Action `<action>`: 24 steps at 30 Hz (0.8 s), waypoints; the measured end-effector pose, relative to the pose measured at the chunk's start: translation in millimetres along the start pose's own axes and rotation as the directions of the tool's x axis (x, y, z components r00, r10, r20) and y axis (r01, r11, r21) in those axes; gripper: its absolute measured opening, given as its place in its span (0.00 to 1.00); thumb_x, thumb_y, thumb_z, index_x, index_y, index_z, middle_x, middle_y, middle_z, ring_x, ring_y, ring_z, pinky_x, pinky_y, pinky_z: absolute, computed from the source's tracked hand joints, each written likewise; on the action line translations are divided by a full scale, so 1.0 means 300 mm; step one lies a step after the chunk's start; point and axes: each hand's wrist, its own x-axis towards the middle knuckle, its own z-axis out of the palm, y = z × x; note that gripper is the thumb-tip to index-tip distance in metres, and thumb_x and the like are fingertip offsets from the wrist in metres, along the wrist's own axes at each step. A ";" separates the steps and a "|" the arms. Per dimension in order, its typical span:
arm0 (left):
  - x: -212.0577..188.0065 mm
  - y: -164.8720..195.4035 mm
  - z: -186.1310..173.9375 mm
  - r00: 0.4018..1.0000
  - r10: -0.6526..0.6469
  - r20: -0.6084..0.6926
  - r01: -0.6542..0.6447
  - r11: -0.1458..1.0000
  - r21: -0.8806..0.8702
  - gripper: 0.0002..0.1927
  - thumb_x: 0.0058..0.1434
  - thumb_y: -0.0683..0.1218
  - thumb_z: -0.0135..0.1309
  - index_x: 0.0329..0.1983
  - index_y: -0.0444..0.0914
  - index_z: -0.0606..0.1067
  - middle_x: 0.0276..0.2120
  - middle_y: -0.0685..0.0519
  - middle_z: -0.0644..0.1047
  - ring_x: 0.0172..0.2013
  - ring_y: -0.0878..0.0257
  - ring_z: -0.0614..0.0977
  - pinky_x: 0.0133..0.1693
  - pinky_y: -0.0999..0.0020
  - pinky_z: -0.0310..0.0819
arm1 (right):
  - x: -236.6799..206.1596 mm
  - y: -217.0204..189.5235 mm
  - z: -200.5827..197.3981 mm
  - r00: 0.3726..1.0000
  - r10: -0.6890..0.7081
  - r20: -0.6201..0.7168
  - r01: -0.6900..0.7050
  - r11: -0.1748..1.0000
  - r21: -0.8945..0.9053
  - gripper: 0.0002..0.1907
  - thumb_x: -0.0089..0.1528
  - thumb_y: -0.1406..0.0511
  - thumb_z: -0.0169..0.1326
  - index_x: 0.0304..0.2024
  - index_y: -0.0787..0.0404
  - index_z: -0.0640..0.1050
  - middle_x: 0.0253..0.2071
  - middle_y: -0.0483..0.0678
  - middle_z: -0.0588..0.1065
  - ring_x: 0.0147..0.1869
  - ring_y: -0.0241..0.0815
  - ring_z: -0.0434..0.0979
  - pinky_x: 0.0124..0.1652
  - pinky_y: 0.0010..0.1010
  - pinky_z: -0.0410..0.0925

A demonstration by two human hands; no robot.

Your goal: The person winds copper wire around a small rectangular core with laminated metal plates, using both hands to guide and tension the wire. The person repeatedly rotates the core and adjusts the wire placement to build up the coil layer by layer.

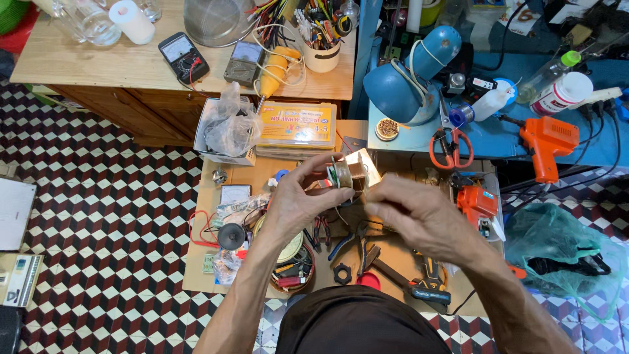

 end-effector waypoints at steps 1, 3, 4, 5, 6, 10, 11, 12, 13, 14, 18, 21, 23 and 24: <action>0.002 0.006 -0.003 1.000 0.006 0.002 -0.006 1.000 -0.028 0.35 0.51 0.44 0.69 0.64 0.39 0.74 0.48 0.52 0.82 0.46 0.67 0.83 0.49 0.72 0.79 | -0.014 0.014 0.034 1.000 0.018 0.017 -0.019 1.000 0.017 0.05 0.63 0.66 0.57 0.39 0.62 0.79 0.29 0.43 0.74 0.32 0.33 0.74 0.33 0.29 0.68; 0.001 0.025 -0.009 1.000 0.018 0.008 -0.017 0.996 -0.086 0.35 0.50 0.43 0.69 0.64 0.39 0.73 0.48 0.54 0.82 0.46 0.68 0.83 0.48 0.72 0.80 | -0.005 0.068 0.066 0.992 0.114 0.061 -0.117 0.992 0.042 0.06 0.63 0.65 0.56 0.39 0.61 0.79 0.29 0.43 0.74 0.33 0.34 0.73 0.33 0.30 0.68; -0.004 0.036 -0.014 1.000 0.018 0.019 -0.017 0.997 -0.072 0.35 0.51 0.43 0.68 0.64 0.39 0.73 0.48 0.54 0.82 0.46 0.69 0.83 0.49 0.73 0.80 | 0.007 0.099 0.075 0.978 0.191 0.089 -0.196 0.979 0.052 0.07 0.63 0.64 0.56 0.39 0.61 0.80 0.29 0.43 0.74 0.32 0.34 0.73 0.33 0.30 0.67; -0.012 0.046 -0.020 0.999 0.017 0.033 -0.015 0.998 -0.058 0.35 0.51 0.43 0.68 0.64 0.39 0.74 0.49 0.53 0.82 0.47 0.69 0.83 0.49 0.73 0.80 | 0.019 0.128 0.084 0.956 0.269 0.115 -0.277 0.959 0.060 0.08 0.64 0.63 0.55 0.39 0.61 0.81 0.28 0.43 0.74 0.32 0.35 0.72 0.33 0.30 0.67; -0.018 0.055 -0.022 0.999 0.016 0.051 -0.014 0.999 -0.044 0.34 0.51 0.43 0.68 0.64 0.39 0.74 0.49 0.53 0.83 0.47 0.70 0.83 0.50 0.73 0.81 | 0.044 0.156 0.088 0.949 0.296 0.111 -0.303 0.951 0.059 0.09 0.65 0.63 0.54 0.41 0.61 0.80 0.28 0.44 0.72 0.31 0.35 0.69 0.33 0.31 0.65; -0.057 0.067 -0.014 0.986 -0.067 0.151 0.077 0.995 -0.060 0.36 0.50 0.43 0.68 0.65 0.39 0.73 0.51 0.53 0.81 0.41 0.68 0.83 0.45 0.72 0.80 | 0.159 0.198 0.038 0.980 0.196 0.038 -0.200 0.967 0.157 0.11 0.67 0.63 0.51 0.45 0.62 0.80 0.30 0.42 0.72 0.34 0.32 0.69 0.35 0.28 0.65; -0.064 0.062 -0.007 0.983 -0.086 0.161 0.094 0.995 -0.046 0.36 0.49 0.43 0.69 0.64 0.39 0.74 0.51 0.53 0.81 0.41 0.69 0.82 0.44 0.72 0.80 | 0.173 0.186 0.021 0.993 0.116 0.003 -0.115 0.973 0.202 0.11 0.67 0.63 0.52 0.45 0.63 0.80 0.32 0.40 0.75 0.36 0.30 0.71 0.37 0.26 0.67; -0.069 0.056 -0.004 0.980 -0.104 0.171 0.111 0.993 -0.032 0.36 0.49 0.44 0.69 0.64 0.38 0.74 0.51 0.52 0.82 0.41 0.69 0.82 0.43 0.72 0.80 | 0.176 0.165 0.002 0.994 0.107 -0.005 -0.105 0.980 0.169 0.11 0.67 0.63 0.52 0.44 0.63 0.80 0.31 0.41 0.73 0.35 0.31 0.69 0.35 0.27 0.66; -0.065 0.049 -0.002 0.985 -0.083 0.151 0.087 0.996 -0.018 0.36 0.49 0.44 0.69 0.64 0.38 0.74 0.52 0.53 0.81 0.42 0.69 0.83 0.44 0.73 0.80 | 0.177 0.141 -0.020 0.995 0.098 -0.014 -0.095 0.986 0.134 0.10 0.67 0.63 0.53 0.44 0.63 0.81 0.30 0.43 0.72 0.33 0.32 0.68 0.33 0.28 0.65; -0.055 0.041 -0.001 0.989 -0.062 0.133 0.063 0.998 -0.003 0.37 0.49 0.44 0.69 0.64 0.38 0.74 0.53 0.54 0.80 0.43 0.70 0.83 0.45 0.73 0.81 | 0.175 0.114 -0.038 0.996 0.089 -0.023 -0.086 0.991 0.100 0.10 0.67 0.63 0.54 0.43 0.64 0.81 0.29 0.44 0.70 0.32 0.33 0.67 0.32 0.29 0.63; -0.038 0.010 0.000 0.998 -0.042 0.050 0.034 0.989 0.142 0.36 0.49 0.45 0.70 0.64 0.39 0.75 0.48 0.51 0.81 0.42 0.68 0.82 0.45 0.74 0.79 | 0.114 0.014 -0.055 0.999 0.021 -0.041 -0.019 0.998 0.053 0.09 0.65 0.65 0.55 0.42 0.64 0.80 0.29 0.43 0.74 0.32 0.31 0.70 0.31 0.28 0.65; -0.019 0.001 0.012 0.999 -0.019 0.049 0.017 0.999 0.028 0.35 0.50 0.45 0.68 0.64 0.38 0.73 0.50 0.52 0.81 0.44 0.67 0.83 0.46 0.73 0.80 | 0.050 -0.017 -0.032 0.999 0.028 -0.030 -0.028 0.999 0.025 0.08 0.64 0.65 0.56 0.41 0.63 0.81 0.30 0.43 0.76 0.32 0.31 0.73 0.32 0.28 0.67; -0.012 0.002 0.022 1.000 0.019 0.013 -0.019 1.000 0.019 0.35 0.51 0.44 0.68 0.64 0.37 0.73 0.50 0.51 0.81 0.46 0.67 0.83 0.48 0.72 0.80 | 0.018 -0.013 0.000 1.000 0.013 -0.028 -0.013 1.000 0.001 0.08 0.63 0.65 0.57 0.41 0.63 0.81 0.30 0.43 0.76 0.32 0.30 0.74 0.33 0.28 0.68; -0.012 0.004 0.023 0.999 0.038 -0.009 -0.037 0.999 0.016 0.35 0.51 0.44 0.69 0.64 0.37 0.73 0.50 0.50 0.81 0.47 0.67 0.83 0.49 0.72 0.80 | 0.005 -0.005 0.021 0.998 0.047 -0.032 -0.046 0.999 0.021 0.08 0.63 0.64 0.57 0.41 0.62 0.81 0.31 0.42 0.77 0.33 0.29 0.75 0.33 0.28 0.68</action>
